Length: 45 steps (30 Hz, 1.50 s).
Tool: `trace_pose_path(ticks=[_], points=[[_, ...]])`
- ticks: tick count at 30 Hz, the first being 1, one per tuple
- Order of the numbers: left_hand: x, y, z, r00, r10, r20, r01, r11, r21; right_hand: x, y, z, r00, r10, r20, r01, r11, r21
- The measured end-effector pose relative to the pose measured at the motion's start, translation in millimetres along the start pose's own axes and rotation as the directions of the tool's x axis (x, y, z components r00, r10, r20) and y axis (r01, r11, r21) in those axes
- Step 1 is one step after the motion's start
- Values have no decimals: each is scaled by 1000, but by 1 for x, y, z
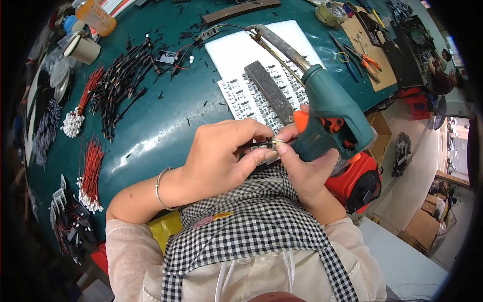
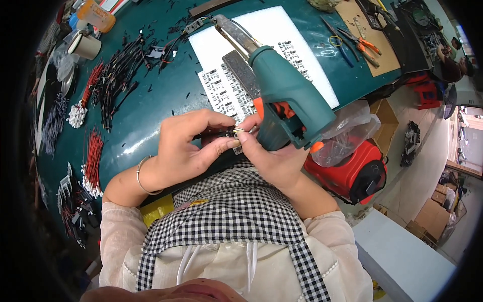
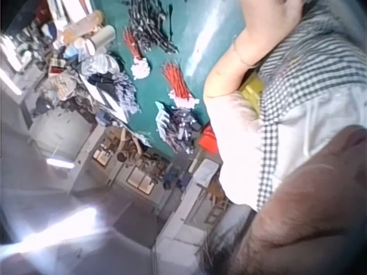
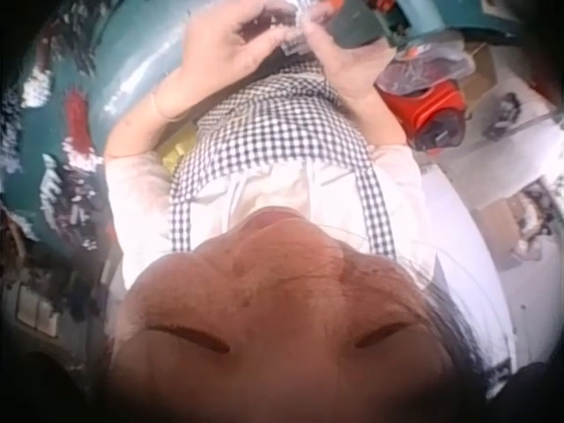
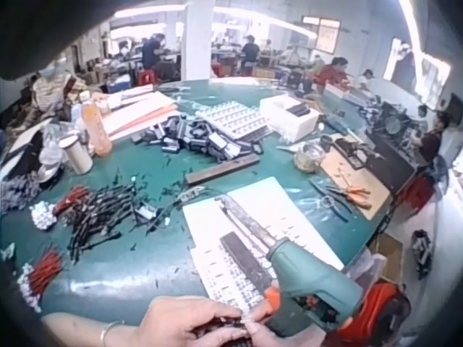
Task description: The person solders wires to electronic components on an LED strip at a production workbench. This is done by hand using a soldering gun, tweezers, and pliers.
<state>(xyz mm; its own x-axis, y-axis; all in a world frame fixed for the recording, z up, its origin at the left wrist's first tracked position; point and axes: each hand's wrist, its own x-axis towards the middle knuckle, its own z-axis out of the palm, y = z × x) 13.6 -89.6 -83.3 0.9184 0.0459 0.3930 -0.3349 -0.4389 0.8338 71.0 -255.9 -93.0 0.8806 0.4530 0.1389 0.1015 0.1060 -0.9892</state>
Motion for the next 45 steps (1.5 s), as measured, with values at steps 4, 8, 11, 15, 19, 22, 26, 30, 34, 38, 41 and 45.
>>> trace_pose_path(ticks=[4, 8, 11, 15, 19, 22, 26, 30, 34, 38, 41, 45], points=[[2, 0, -2, 926, -329, 187, 372, 882, -288, 2, -1, 2, 998, 27, -59, -26, 1000, 8], [2, -1, -4, 855, -418, 306, 516, 743, -427, 2, 1, 1, 999, 11, -43, -10, 1000, 13], [-1, -3, 0, 879, -384, 284, 477, 685, -551, 3, 0, 3, 999, 42, -32, -39, 996, 86], [-2, -5, 4, 890, -390, 238, 452, 675, -583, 4, 0, 2, 999, 42, -31, -39, 994, 105], [-2, -8, 5, 879, -395, 267, 471, 640, -607, 4, -1, 1, 999, 36, -13, -35, 996, 86], [-1, -7, 0, 849, -418, 324, 526, 597, -606, 3, -1, 0, 1000, -3, -19, 3, 1000, 6], [-4, -9, 7, 881, -397, 256, 464, 628, -624, 4, 0, -2, 998, -68, 12, 68, 998, -18], [-5, -8, 9, 911, -384, 153, 402, 738, -542, 5, 3, -4, 998, -62, 26, 61, 998, 16], [-6, -8, 12, 932, -350, 95, 352, 810, -470, 3, 2, -2, 1000, -10, 0, 10, 1000, 22], [-5, -8, 10, 910, -389, 142, 403, 751, -523, 3, 2, -2, 1000, -9, -3, 9, 1000, 13], [-5, -9, 9, 888, -404, 220, 454, 699, -553, 4, 0, 0, 1000, 11, -15, -10, 999, 39], [-6, -12, 13, 845, -418, 333, 513, 463, -723, 6, 0, 4, 999, 42, -30, -36, 983, 179]])
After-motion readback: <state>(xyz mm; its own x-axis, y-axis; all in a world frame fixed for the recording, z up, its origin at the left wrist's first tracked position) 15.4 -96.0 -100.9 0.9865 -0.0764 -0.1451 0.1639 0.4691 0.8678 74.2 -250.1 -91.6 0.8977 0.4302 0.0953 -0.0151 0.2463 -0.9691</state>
